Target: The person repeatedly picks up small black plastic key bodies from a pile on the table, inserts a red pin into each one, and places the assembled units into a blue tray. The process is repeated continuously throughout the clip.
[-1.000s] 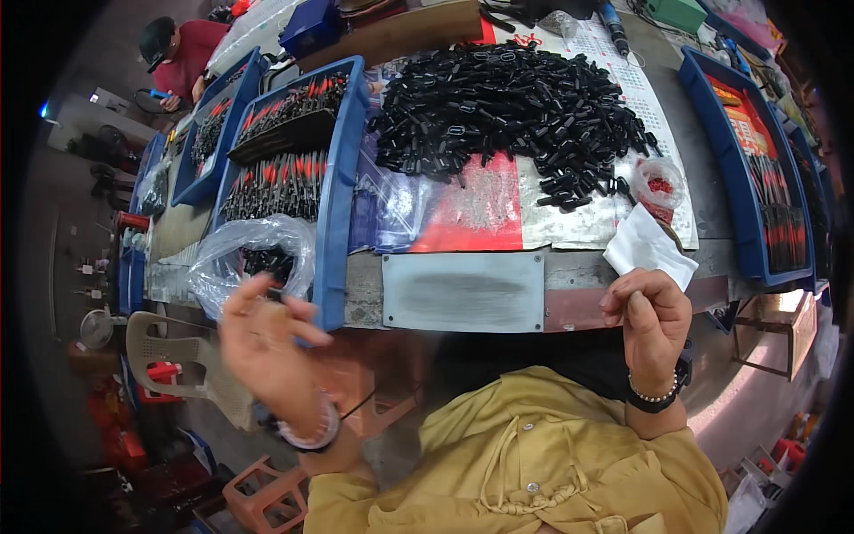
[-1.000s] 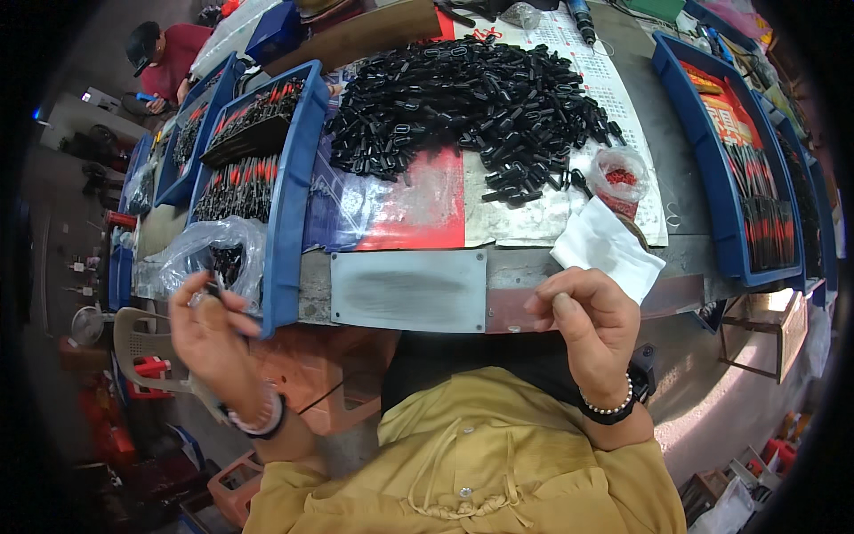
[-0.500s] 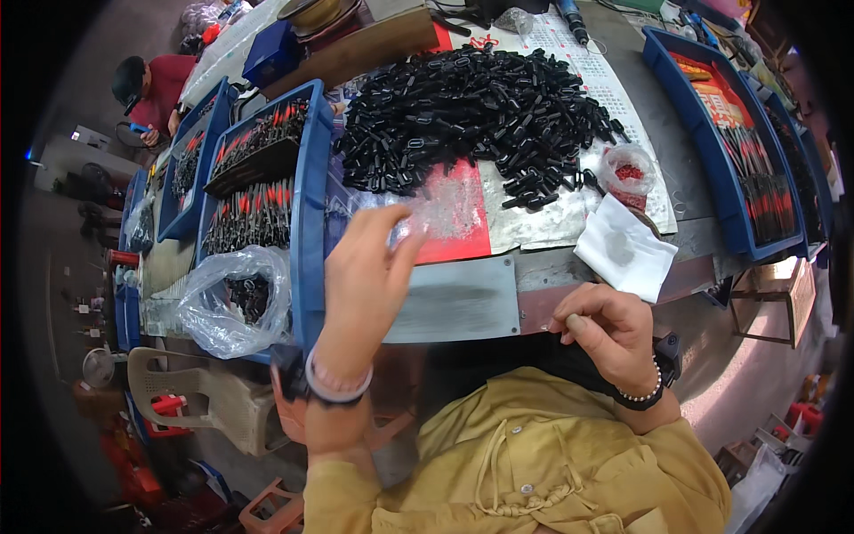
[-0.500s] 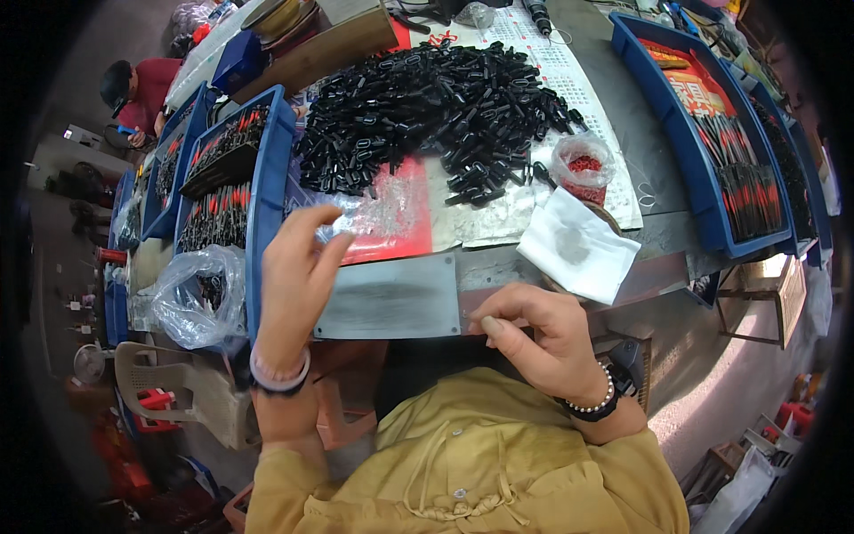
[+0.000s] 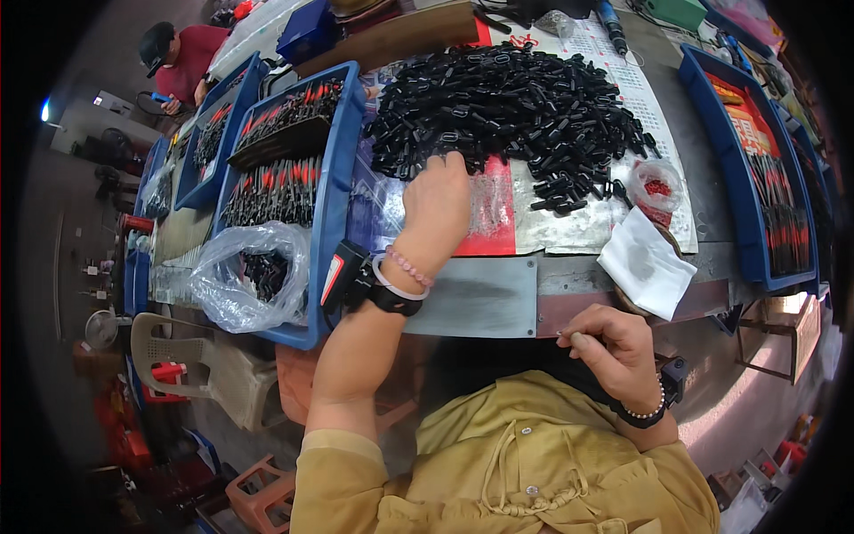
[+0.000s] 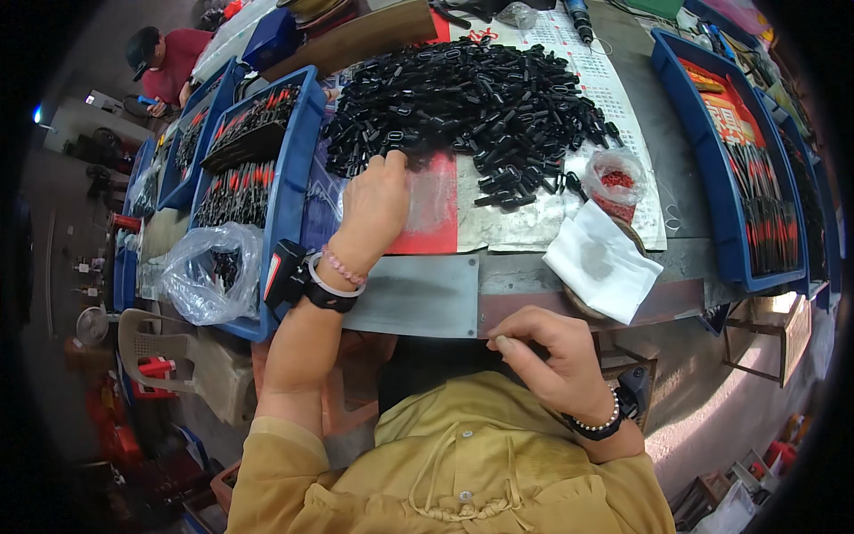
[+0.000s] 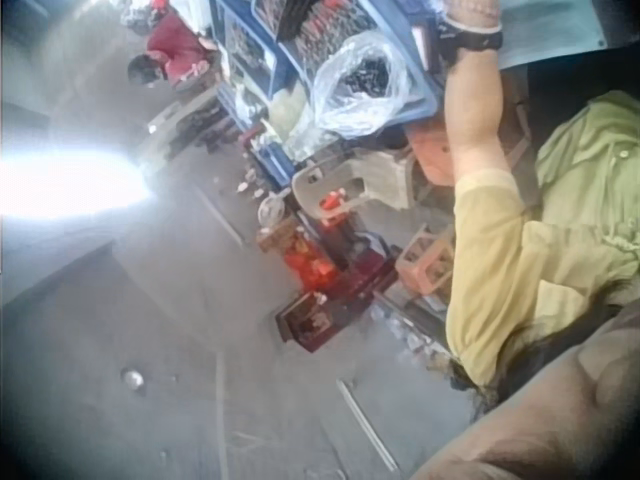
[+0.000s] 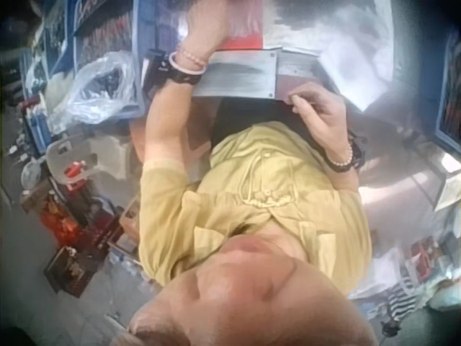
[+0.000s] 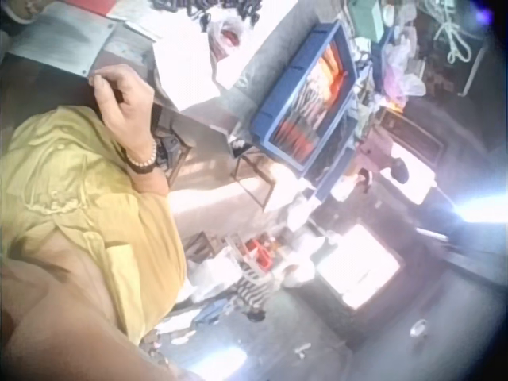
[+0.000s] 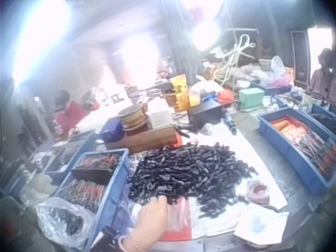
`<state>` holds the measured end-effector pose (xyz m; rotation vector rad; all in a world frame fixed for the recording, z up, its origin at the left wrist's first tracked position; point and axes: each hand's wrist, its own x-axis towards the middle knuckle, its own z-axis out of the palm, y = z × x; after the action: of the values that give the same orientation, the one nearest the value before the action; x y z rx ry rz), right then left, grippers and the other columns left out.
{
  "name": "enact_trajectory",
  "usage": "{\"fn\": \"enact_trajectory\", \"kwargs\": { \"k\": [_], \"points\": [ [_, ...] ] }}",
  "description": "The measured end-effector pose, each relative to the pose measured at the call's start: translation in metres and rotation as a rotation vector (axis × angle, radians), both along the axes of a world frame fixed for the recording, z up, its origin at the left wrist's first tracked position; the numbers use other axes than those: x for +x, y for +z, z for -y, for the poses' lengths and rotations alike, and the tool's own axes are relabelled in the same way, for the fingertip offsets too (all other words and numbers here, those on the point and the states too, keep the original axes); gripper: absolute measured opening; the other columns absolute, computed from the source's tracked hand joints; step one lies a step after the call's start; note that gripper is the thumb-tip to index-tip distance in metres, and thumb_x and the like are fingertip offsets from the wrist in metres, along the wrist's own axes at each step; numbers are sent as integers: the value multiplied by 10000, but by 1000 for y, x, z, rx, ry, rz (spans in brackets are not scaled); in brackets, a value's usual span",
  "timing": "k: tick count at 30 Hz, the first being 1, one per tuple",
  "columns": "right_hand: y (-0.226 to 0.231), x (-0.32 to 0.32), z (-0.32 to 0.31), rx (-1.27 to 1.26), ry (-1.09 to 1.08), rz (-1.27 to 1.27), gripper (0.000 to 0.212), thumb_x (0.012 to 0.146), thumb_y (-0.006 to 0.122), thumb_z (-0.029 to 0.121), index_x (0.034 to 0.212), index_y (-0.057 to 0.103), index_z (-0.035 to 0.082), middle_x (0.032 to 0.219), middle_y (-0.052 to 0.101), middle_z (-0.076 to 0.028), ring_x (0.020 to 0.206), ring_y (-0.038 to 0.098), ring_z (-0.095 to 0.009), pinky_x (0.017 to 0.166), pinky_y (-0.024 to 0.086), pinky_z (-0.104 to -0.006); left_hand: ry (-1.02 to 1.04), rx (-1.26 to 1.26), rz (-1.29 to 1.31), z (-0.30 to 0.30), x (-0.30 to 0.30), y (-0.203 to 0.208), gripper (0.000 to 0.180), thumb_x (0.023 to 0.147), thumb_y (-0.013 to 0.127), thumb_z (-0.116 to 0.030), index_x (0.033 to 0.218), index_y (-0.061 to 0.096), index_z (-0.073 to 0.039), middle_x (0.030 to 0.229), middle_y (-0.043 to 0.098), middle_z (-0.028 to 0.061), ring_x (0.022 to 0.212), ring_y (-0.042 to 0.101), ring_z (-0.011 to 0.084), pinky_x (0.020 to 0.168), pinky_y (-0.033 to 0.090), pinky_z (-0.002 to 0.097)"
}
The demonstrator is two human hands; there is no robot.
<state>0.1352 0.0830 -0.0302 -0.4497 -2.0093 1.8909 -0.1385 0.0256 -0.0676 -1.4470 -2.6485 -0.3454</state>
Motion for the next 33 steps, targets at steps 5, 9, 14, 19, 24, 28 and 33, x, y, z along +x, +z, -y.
{"fn": "enact_trajectory", "kwargs": {
  "k": [5,9,14,19,24,28,33],
  "points": [
    [3,-4,2,75,2,1,93,837,594,-2,916,627,-39,829,643,-115,698,619,-157,631,479,-255,-146,408,574,22,36,37,209,833,540,8,1038,568,31,850,594,141,745,626,203,665,514,300],
    [-2,-9,10,9,-131,-57,248,832,614,0,1078,587,-15,927,639,-89,737,609,-124,663,492,-239,-44,708,1738,51,88,55,182,890,537,-10,1068,532,30,937,606,97,784,628,157,691,535,267],
    [-6,-12,12,13,-178,-153,358,821,635,3,1170,558,19,967,633,-76,778,611,-102,664,496,-232,-3,785,2017,65,121,49,186,891,573,-22,1064,520,19,951,621,109,795,642,161,709,548,272],
    [-1,-10,3,181,-131,-253,204,832,634,-14,1035,620,-4,920,641,-84,757,626,-101,635,503,-219,-50,752,1962,70,131,41,191,882,604,-19,1048,517,14,947,624,113,798,639,159,709,540,266],
    [9,-3,-1,-124,-119,-148,131,829,661,2,954,632,-24,876,653,-99,736,638,-98,597,514,-208,-357,494,855,70,143,43,278,818,654,10,1082,566,11,922,633,139,762,644,227,684,522,305],
    [20,4,-16,-74,15,20,105,850,662,69,923,645,-5,833,670,-79,712,627,-87,616,507,-230,-469,493,620,64,150,38,336,738,698,37,1060,612,-7,887,642,168,711,638,293,615,507,322],
    [33,6,-94,489,-346,99,123,847,636,74,904,643,-35,799,669,-91,700,617,-117,646,484,-247,-197,521,1546,75,150,37,298,910,578,-65,1162,529,87,936,643,135,768,637,146,708,539,260]
  ]
}}
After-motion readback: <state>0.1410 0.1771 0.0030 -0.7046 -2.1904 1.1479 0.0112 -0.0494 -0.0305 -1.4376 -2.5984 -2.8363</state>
